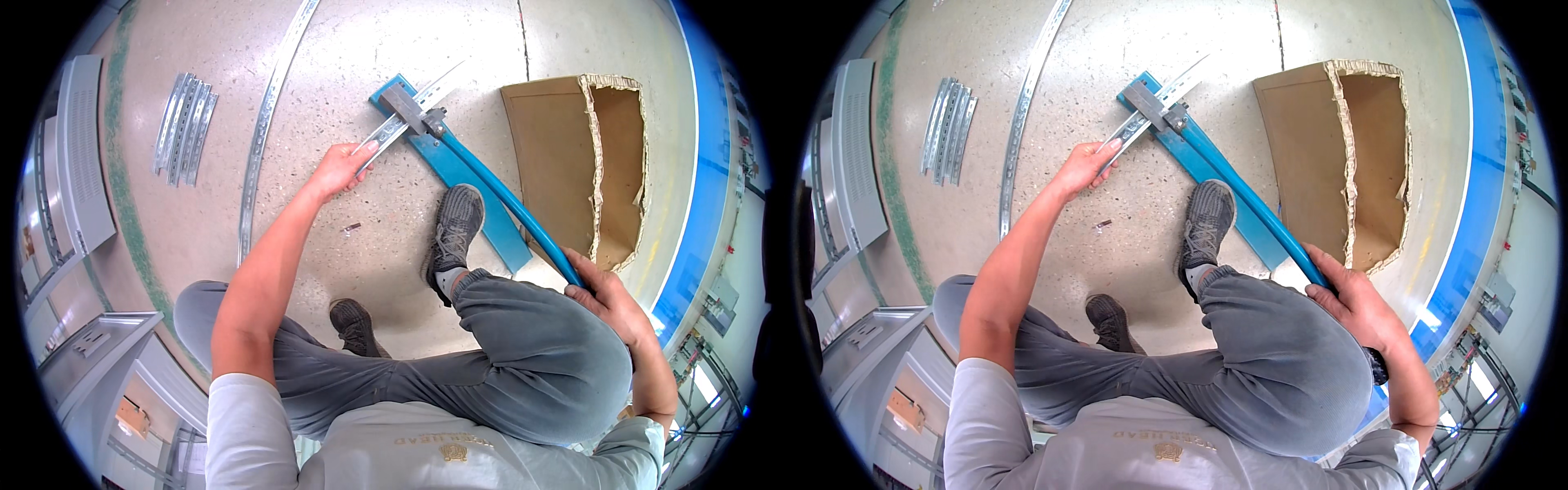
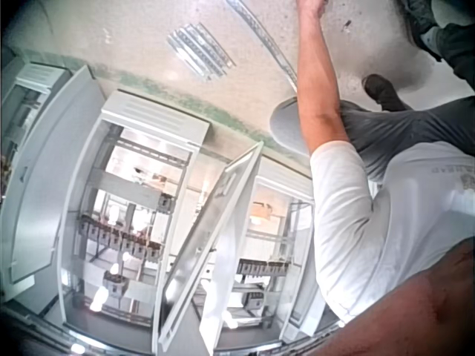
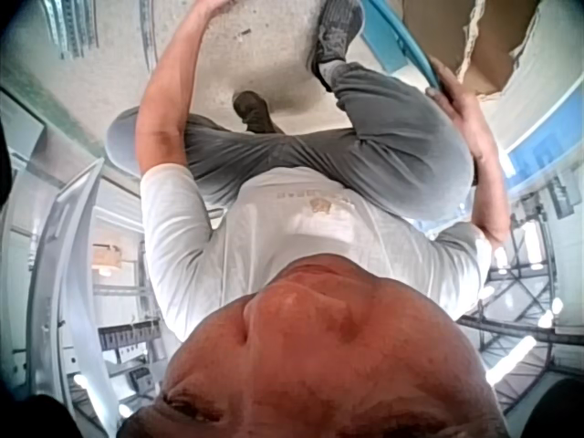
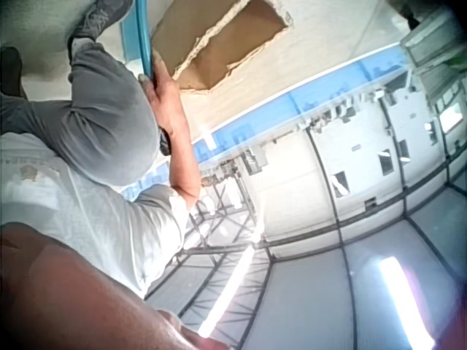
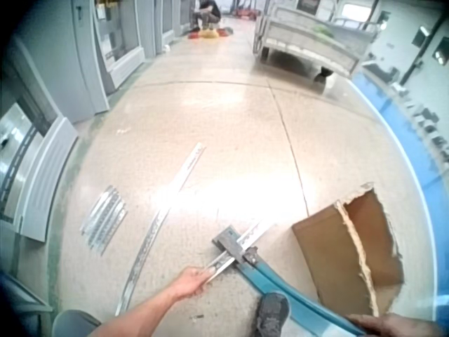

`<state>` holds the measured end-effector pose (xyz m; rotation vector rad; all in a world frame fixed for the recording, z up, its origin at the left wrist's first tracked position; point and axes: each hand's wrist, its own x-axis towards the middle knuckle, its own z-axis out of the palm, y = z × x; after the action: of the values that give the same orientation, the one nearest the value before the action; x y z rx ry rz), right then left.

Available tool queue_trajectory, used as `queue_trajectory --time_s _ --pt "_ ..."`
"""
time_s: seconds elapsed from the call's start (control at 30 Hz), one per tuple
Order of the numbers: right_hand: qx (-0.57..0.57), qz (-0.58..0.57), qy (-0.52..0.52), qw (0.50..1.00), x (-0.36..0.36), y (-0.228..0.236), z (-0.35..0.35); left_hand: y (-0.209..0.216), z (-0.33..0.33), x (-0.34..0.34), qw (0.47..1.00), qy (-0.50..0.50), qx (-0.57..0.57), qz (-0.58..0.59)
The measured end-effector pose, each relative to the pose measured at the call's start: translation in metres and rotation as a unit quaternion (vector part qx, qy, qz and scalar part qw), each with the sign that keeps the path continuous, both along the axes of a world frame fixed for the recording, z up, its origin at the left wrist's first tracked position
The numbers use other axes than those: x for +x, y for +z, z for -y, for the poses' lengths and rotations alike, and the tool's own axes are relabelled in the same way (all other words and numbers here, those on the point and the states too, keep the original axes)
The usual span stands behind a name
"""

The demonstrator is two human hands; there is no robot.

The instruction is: The person sits on the floor and uses a manual metal shear to cut long perforated metal rails into shorter segments. They retrieve rails from a cardboard box, position them in the shear, and cut them one by one, stacking the finished pieces on the floor.

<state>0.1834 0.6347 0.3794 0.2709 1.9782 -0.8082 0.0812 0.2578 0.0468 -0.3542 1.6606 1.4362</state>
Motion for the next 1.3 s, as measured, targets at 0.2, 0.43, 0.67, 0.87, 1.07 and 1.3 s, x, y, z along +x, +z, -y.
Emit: queue_trajectory --time_s 0.2,0.43,0.67,0.87,1.07,1.3 --pt "0.054 0.040 0.001 0.998 0.007 -0.011 0.009 0.004 0.001 -0.001 1.000 -0.004 -0.009 0.005" --pt "0.061 -0.071 0.028 0.995 0.051 -0.056 -0.016 0.002 -0.001 -0.004 1.000 -0.012 -0.008 0.001" --pt "-0.013 -0.079 -0.084 0.993 0.079 -0.085 -0.035 0.003 -0.006 -0.010 0.999 -0.029 -0.018 0.009" --pt "-0.023 -0.079 -0.096 0.992 0.096 -0.075 -0.026 0.001 -0.010 -0.021 0.999 -0.047 -0.011 0.018" --pt "0.006 -0.103 -0.036 0.994 0.091 -0.077 -0.023 0.001 -0.012 -0.037 0.997 -0.076 0.003 0.034" --pt "0.044 -0.136 0.050 0.988 0.082 -0.083 -0.016 0.012 -0.001 -0.049 0.992 -0.087 0.007 0.096"
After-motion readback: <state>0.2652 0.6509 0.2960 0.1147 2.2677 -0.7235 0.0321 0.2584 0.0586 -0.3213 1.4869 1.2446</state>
